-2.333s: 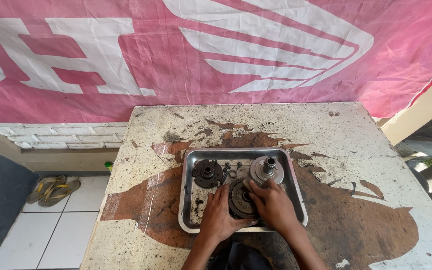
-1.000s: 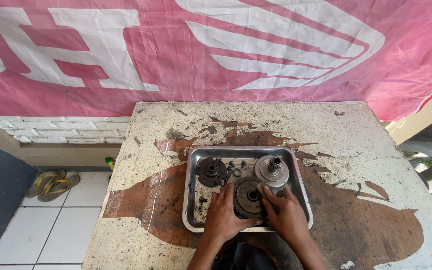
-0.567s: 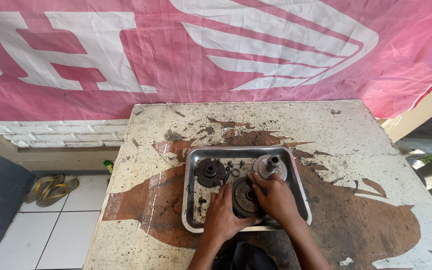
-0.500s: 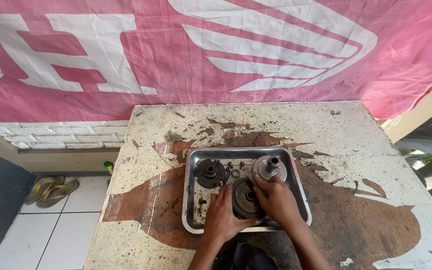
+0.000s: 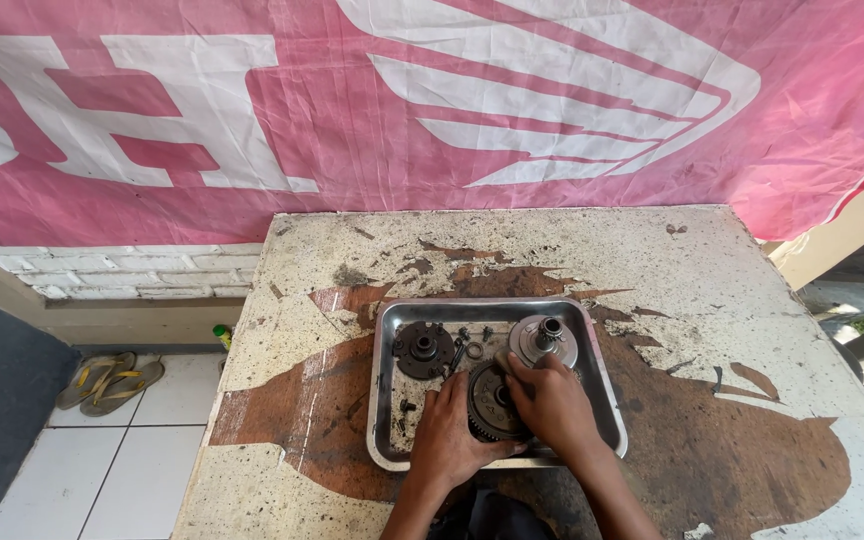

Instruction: Assembling and inspecting mechanical gear and clutch components on a metal tray.

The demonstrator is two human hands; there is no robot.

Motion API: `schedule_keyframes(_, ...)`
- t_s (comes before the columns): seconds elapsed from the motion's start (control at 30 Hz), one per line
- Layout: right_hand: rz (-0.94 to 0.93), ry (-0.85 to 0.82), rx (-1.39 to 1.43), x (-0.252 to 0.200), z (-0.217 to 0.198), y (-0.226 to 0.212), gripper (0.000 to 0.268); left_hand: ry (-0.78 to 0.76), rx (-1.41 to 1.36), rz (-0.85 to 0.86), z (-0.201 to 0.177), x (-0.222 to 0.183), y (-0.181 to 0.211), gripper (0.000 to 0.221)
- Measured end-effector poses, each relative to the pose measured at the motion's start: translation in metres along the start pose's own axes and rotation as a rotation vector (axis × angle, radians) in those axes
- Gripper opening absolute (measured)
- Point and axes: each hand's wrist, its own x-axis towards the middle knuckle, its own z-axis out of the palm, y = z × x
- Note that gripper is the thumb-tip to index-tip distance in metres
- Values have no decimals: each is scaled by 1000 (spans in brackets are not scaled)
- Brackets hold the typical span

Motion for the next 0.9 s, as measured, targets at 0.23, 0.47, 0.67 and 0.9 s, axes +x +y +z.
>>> schedule_keyframes(0.23, 42, -43, 14, -28, -12, 6, 37, -10, 0, 0, 2, 2, -3, 137)
schedule_keyframes(0.47, 42, -13, -48, -29, -12, 10, 36, 23, 9, 32, 3, 2, -3, 135)
schedule_keyframes(0.67, -38, 117, -179, -2, 14, 9, 39, 40, 2, 32, 0, -1, 2, 132)
schedule_keyframes(0.9, -65, 145, -285, -51, 22, 20, 48, 33, -7, 45, 3, 3, -2, 134)
